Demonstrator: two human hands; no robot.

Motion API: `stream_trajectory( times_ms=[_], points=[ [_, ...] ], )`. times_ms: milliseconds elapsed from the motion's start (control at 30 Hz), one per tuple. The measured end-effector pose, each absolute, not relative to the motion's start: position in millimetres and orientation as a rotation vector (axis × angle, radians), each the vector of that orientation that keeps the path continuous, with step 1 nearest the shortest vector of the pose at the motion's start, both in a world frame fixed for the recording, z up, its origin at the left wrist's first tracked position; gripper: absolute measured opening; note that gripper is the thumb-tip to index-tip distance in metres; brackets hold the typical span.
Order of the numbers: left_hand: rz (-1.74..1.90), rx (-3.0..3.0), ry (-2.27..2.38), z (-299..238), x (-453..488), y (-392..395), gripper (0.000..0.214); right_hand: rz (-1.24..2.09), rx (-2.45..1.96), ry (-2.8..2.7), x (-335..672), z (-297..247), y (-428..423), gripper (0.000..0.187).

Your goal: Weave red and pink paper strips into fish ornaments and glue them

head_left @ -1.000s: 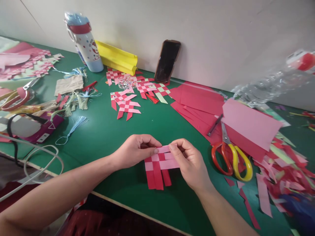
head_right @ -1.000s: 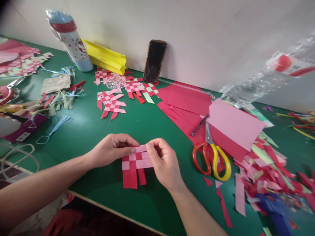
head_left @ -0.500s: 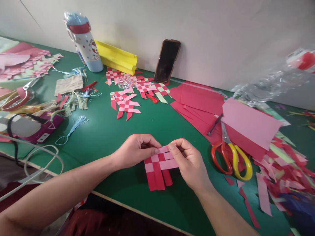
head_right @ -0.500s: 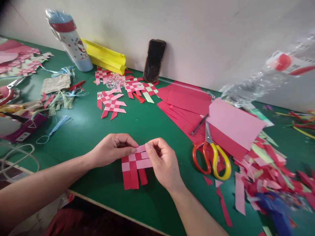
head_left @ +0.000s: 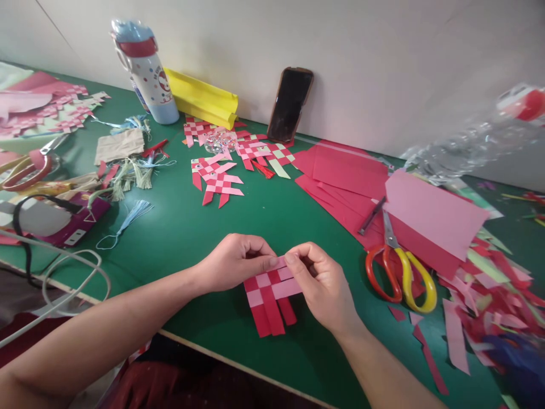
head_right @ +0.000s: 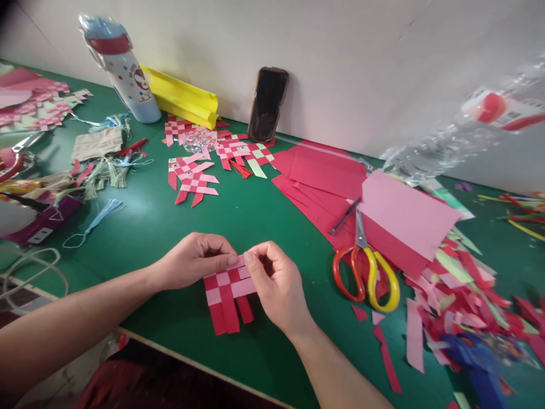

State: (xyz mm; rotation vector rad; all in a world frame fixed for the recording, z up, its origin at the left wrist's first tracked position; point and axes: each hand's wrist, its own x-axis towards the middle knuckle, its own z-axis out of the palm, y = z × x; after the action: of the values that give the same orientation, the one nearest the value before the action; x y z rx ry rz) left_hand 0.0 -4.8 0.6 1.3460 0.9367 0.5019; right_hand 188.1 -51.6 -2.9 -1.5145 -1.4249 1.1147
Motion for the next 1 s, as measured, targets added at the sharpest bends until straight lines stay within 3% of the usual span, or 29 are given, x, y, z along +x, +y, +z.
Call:
stream_trajectory(
  times_ms=[233, 433, 567, 1000],
  points=[
    [0.598, 1.250, 0.951, 1.3, -2.0, -1.3, 0.025, 1.412, -1.406, -1.268, 191.5, 4.8, -47.5, 0.031],
    [0.589, 1.225, 0.850, 2.5, -1.7, -2.0, 0.030, 1.338, -1.484, -1.334, 190.5, 4.0, -49.7, 0.030],
    [0.544, 1.285, 0.860, -0.7, -1.2, -4.3, 0.049, 1.324, -1.475, -1.346, 189.4, 2.5, -51.3, 0.030],
    [0.527, 1.327, 0.896, -1.1, 0.0, -4.3, 0.043, 1.297, -1.492, -1.375, 186.8, 1.5, -53.0, 0.029]
  ],
)
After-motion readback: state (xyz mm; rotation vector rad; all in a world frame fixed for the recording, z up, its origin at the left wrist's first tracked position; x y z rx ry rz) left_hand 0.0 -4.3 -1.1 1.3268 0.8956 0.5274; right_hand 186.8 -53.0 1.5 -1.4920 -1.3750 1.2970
